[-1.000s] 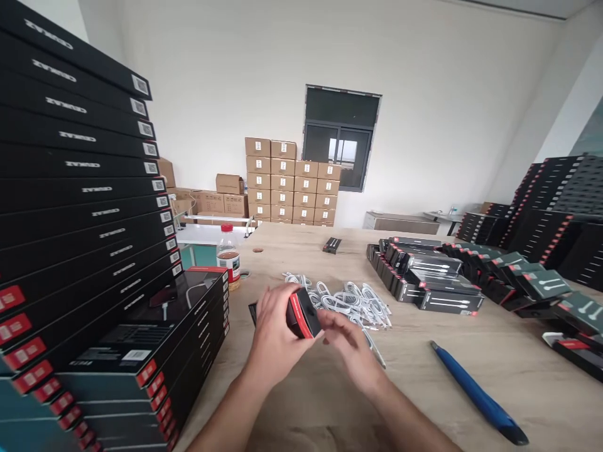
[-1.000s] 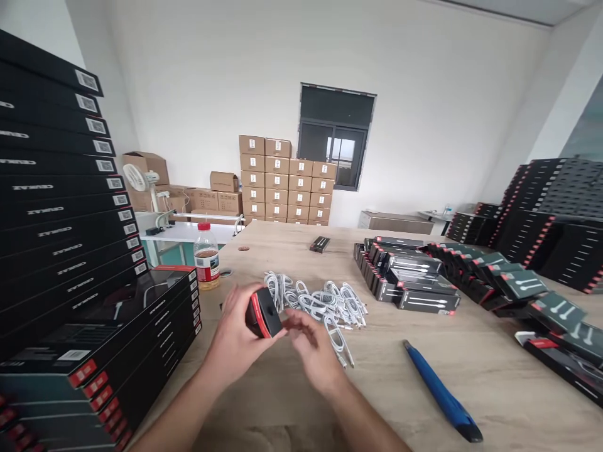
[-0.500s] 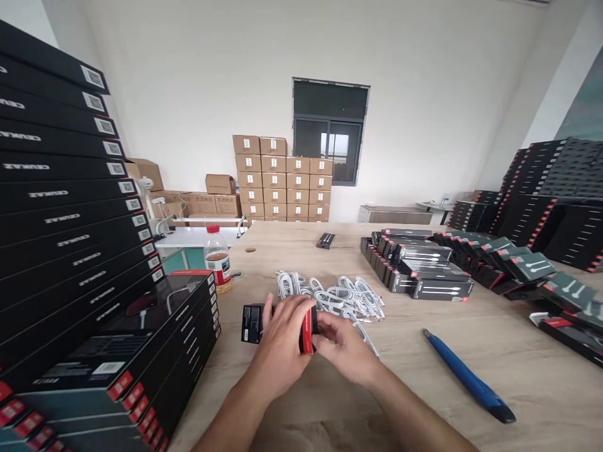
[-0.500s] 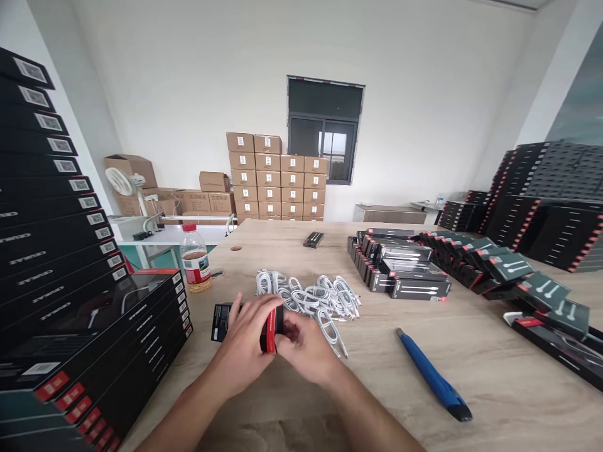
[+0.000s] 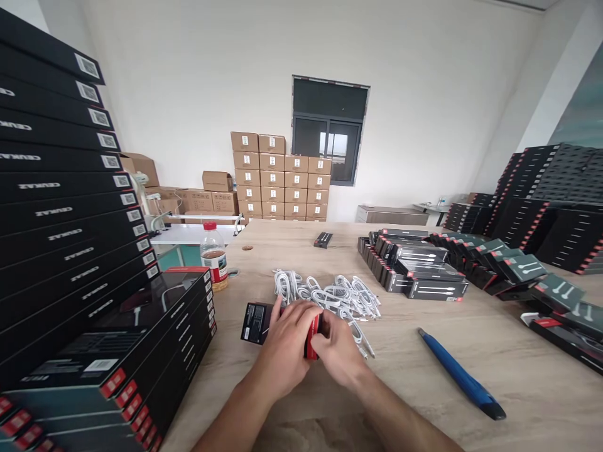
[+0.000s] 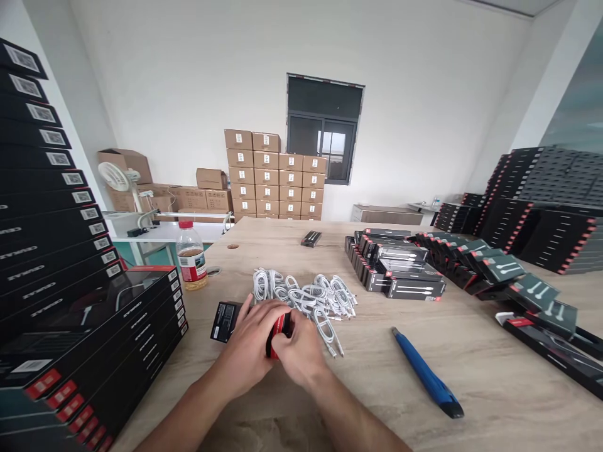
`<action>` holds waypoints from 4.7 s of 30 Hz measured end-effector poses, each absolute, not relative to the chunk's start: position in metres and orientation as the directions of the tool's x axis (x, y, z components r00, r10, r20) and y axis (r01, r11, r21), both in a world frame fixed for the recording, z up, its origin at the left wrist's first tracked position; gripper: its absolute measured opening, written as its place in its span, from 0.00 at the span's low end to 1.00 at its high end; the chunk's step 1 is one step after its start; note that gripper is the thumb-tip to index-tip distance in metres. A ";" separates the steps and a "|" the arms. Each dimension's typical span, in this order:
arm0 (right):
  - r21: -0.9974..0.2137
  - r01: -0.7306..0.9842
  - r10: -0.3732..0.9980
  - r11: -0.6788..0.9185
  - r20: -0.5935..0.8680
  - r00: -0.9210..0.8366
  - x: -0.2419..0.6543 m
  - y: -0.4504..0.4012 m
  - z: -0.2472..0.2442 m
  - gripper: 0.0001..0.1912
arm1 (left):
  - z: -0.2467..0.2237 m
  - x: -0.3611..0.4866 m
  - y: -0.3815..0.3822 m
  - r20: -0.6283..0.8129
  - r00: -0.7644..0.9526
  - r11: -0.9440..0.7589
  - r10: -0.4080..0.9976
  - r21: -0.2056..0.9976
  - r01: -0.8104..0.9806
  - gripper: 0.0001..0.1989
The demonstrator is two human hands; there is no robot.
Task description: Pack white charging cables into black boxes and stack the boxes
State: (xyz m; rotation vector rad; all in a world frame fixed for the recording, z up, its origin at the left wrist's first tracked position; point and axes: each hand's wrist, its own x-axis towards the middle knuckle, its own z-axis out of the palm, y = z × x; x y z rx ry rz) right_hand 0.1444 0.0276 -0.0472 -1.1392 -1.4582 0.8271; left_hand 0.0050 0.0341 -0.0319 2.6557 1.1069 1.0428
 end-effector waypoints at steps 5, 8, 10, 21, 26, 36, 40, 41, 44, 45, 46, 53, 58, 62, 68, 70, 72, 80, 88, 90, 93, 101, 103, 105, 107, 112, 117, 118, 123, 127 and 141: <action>-0.936 0.158 0.943 0.314 0.326 0.060 0.142 0.029 -0.049 0.14 | -0.032 0.006 0.036 0.557 0.525 -0.748 0.644 0.315 0.584 0.39; -0.936 0.136 0.938 0.325 0.338 0.078 0.144 0.031 -0.051 0.12 | -0.031 0.005 0.037 0.556 0.536 -0.759 0.636 0.323 0.565 0.40; -0.939 0.094 0.942 0.331 0.335 0.029 0.146 0.031 -0.052 0.11 | -0.030 0.003 0.037 0.568 0.523 -0.758 0.635 0.328 0.564 0.40; -0.950 -0.031 0.921 0.310 0.308 -0.238 0.156 0.030 -0.041 0.08 | -0.034 -0.007 0.036 0.548 0.511 -0.729 0.662 0.314 0.608 0.40; -0.958 -0.014 0.937 0.287 0.284 -0.205 0.159 0.032 -0.045 0.10 | -0.035 -0.006 0.034 0.542 0.532 -0.750 0.651 0.346 0.564 0.40; -0.962 0.051 0.954 0.267 0.256 -0.159 0.159 0.033 -0.045 0.08 | -0.034 -0.003 0.032 0.528 0.561 -0.766 0.637 0.357 0.534 0.37; -0.966 0.086 0.969 0.244 0.239 -0.065 0.155 0.029 -0.041 0.07 | -0.037 0.002 0.033 0.537 0.568 -0.774 0.624 0.326 0.543 0.33; -0.967 0.087 0.971 0.239 0.235 -0.051 0.154 0.028 -0.040 0.07 | -0.038 0.003 0.034 0.535 0.570 -0.774 0.624 0.321 0.546 0.32; -0.976 0.077 0.979 0.202 0.202 -0.005 0.154 0.027 -0.037 0.07 | -0.040 0.006 0.038 0.519 0.581 -0.772 0.626 0.308 0.557 0.30; -0.980 0.073 0.982 0.187 0.188 0.011 0.155 0.028 -0.036 0.07 | -0.040 0.007 0.040 0.514 0.586 -0.771 0.627 0.302 0.560 0.30; -0.982 0.069 0.984 0.176 0.178 0.025 0.156 0.029 -0.036 0.07 | -0.040 0.007 0.042 0.508 0.590 -0.771 0.627 0.296 0.564 0.30; -0.986 0.067 0.982 0.155 0.161 0.100 0.160 0.039 -0.043 0.05 | -0.040 0.014 0.053 0.474 0.634 -0.781 0.612 0.233 0.580 0.30; -0.982 0.031 0.979 0.186 0.188 0.085 0.166 0.046 -0.050 0.06 | -0.037 0.016 0.056 0.453 0.631 -0.770 0.630 0.258 0.583 0.29; -0.979 -0.027 0.980 0.200 0.200 -0.020 0.176 0.049 -0.052 0.08 | -0.035 0.012 0.055 0.463 0.621 -0.768 0.633 0.272 0.580 0.31; -0.971 -0.144 0.922 0.189 0.226 -0.316 0.185 0.046 -0.044 0.10 | -0.029 0.002 0.050 0.540 0.518 -0.718 0.663 0.265 0.644 0.29; -0.962 -0.212 0.893 0.170 0.242 -0.379 0.187 0.046 -0.045 0.14 | -0.028 -0.002 0.049 0.565 0.487 -0.709 0.666 0.277 0.648 0.29; -0.953 -0.277 0.899 0.118 0.221 -0.377 0.188 0.049 -0.049 0.16 | -0.027 -0.005 0.048 0.604 0.452 -0.709 0.656 0.288 0.644 0.30; -0.933 -0.237 0.950 0.269 0.298 -0.092 0.184 0.057 -0.059 0.19 | -0.022 0.000 0.041 0.680 0.372 -0.674 0.632 0.245 0.697 0.26; -0.667 0.443 0.778 0.599 0.616 -0.125 0.180 0.042 -0.055 0.10 | -0.027 0.009 0.036 0.675 0.302 -0.513 0.674 0.133 0.848 0.27; -0.711 0.426 0.815 0.559 0.567 -0.122 0.177 0.042 -0.057 0.13 | -0.028 0.011 0.036 0.676 0.300 -0.502 0.673 0.120 0.856 0.26; -0.767 0.384 0.847 0.514 0.524 -0.089 0.173 0.043 -0.057 0.18 | -0.028 0.013 0.037 0.673 0.296 -0.491 0.677 0.114 0.863 0.24; -0.844 0.256 0.882 0.471 0.452 -0.133 0.171 0.046 -0.051 0.24 | -0.032 0.020 0.038 0.639 0.342 -0.508 0.689 0.088 0.857 0.25; -0.868 0.188 0.888 0.459 0.443 -0.124 0.170 0.047 -0.049 0.24 | -0.031 0.023 0.039 0.646 0.327 -0.497 0.690 0.095 0.862 0.23; -0.905 0.086 0.909 0.417 0.413 -0.065 0.172 0.048 -0.047 0.22 | -0.029 0.025 0.039 0.651 0.304 -0.483 0.696 0.110 0.869 0.22; -0.931 -0.053 0.932 0.360 0.357 0.056 0.177 0.051 -0.045 0.22 | -0.027 0.027 0.039 0.644 0.294 -0.476 0.706 0.123 0.871 0.23; -0.917 -0.222 0.909 0.332 0.248 0.335 0.208 0.067 -0.042 0.24 | -0.026 0.022 0.039 0.589 0.294 -0.451 0.753 0.137 0.882 0.28; -0.934 -0.057 0.840 0.354 0.290 0.459 0.229 0.076 -0.045 0.22 | -0.029 0.012 0.039 0.523 0.325 -0.459 0.788 0.147 0.876 0.34; -0.929 -0.015 0.817 0.369 0.316 0.483 0.230 0.075 -0.045 0.22 | -0.030 0.010 0.039 0.522 0.325 -0.456 0.789 0.144 0.878 0.34; -0.691 0.528 0.719 0.493 0.666 0.201 0.227 0.066 -0.046 0.12 | -0.031 0.004 0.039 0.521 0.315 -0.430 0.793 0.113 0.896 0.33; -0.443 0.789 0.795 0.426 0.600 -0.091 0.225 0.062 -0.054 0.11 | -0.032 0.002 0.040 0.490 0.346 -0.451 0.800 0.111 0.885 0.34; -0.833 0.306 0.855 0.462 0.510 0.098 0.221 0.060 -0.041 0.13 | -0.024 -0.012 0.038 0.183 0.369 -0.410 0.911 0.306 0.859 0.33</action>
